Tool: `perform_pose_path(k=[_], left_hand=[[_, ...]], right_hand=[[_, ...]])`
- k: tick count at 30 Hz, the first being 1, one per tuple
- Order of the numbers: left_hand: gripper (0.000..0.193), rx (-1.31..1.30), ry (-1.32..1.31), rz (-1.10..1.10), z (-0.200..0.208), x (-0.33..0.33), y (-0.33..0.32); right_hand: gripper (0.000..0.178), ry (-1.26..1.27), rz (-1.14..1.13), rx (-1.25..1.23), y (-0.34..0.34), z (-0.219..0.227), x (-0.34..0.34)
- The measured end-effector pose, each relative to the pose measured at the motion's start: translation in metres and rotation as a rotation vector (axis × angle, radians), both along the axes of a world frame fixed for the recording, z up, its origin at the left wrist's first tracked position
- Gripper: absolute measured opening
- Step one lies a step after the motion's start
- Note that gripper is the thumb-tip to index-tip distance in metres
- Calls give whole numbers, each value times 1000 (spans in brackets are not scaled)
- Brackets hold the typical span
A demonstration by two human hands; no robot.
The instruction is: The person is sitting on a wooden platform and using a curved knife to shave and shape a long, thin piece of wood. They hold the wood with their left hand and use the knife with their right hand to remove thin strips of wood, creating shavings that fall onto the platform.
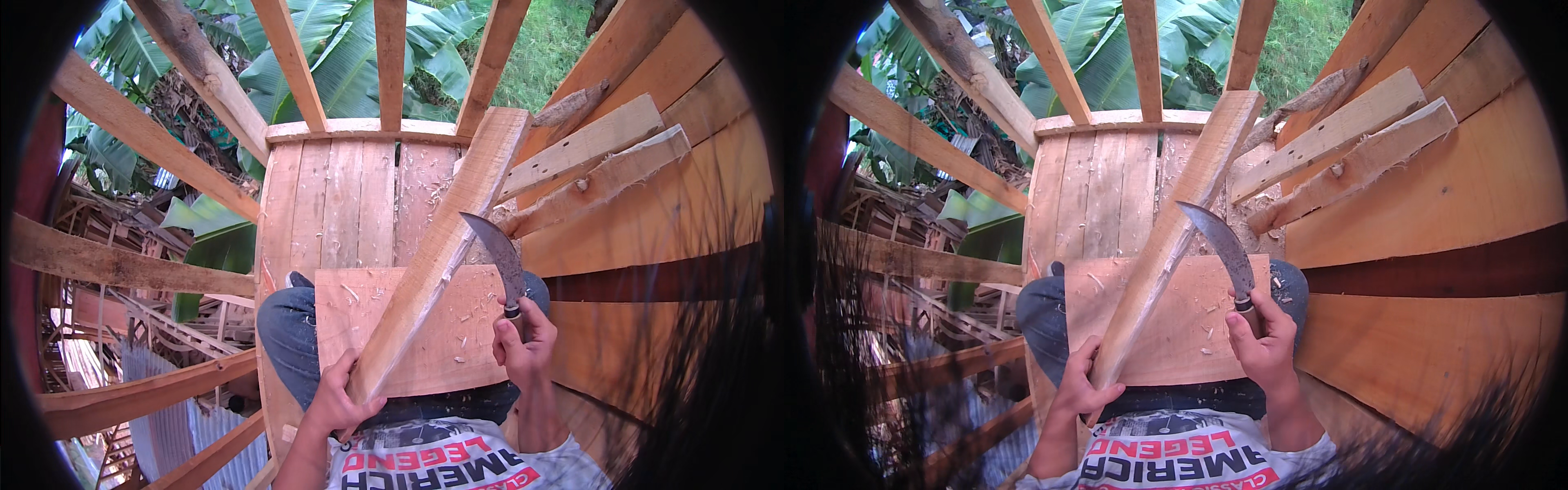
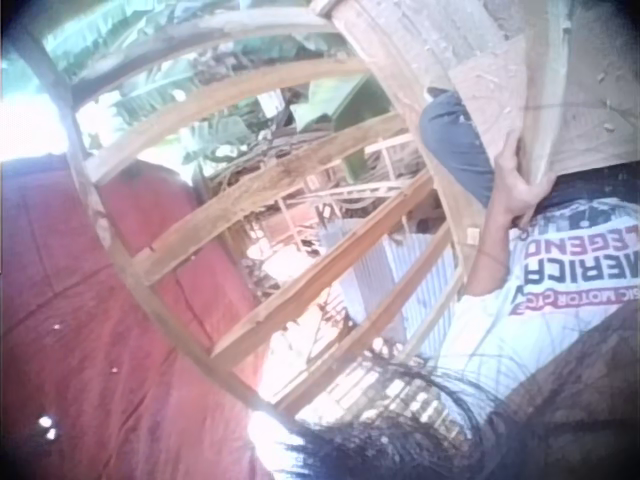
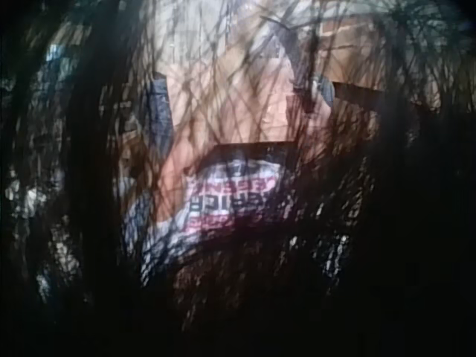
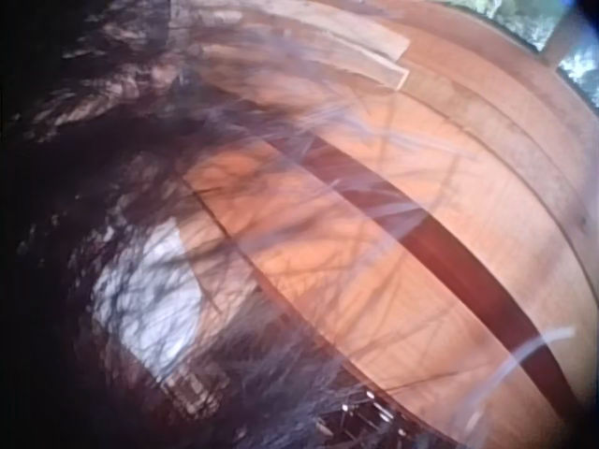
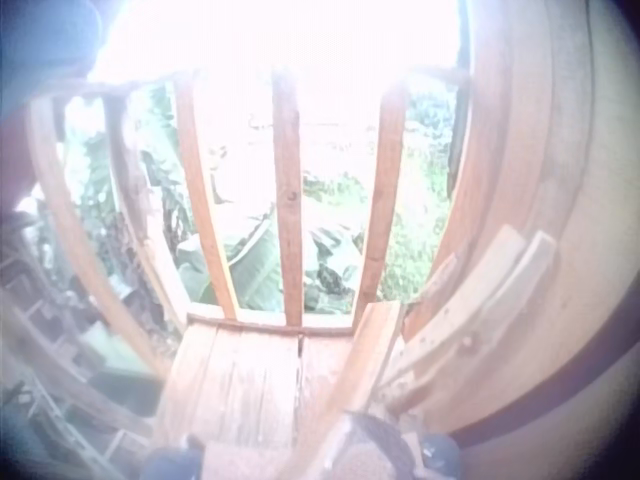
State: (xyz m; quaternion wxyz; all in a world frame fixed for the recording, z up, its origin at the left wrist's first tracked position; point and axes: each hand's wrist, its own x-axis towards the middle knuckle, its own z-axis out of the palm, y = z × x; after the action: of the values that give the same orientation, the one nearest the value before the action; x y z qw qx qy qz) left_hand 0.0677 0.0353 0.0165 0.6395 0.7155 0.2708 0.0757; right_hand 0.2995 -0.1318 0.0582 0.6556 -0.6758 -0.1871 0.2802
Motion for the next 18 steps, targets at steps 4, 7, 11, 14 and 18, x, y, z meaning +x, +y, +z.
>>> perform_pose_path(k=[4,7,11,14,18], left_hand=[[65,-2,-6,20,1,3,-1],[65,-1,-25,38,-1,1,-2],[66,-3,-19,30,1,4,-2],[67,-17,-24,24,4,5,-2],[68,18,-16,6,-2,1,0]], right_hand=[[27,333,580,-15,-15,14,3],[27,500,495,-37,-13,0,-1],[27,555,447,19,-9,6,4],[25,339,512,-93,-13,4,-1],[23,476,399,-73,-6,13,5]])
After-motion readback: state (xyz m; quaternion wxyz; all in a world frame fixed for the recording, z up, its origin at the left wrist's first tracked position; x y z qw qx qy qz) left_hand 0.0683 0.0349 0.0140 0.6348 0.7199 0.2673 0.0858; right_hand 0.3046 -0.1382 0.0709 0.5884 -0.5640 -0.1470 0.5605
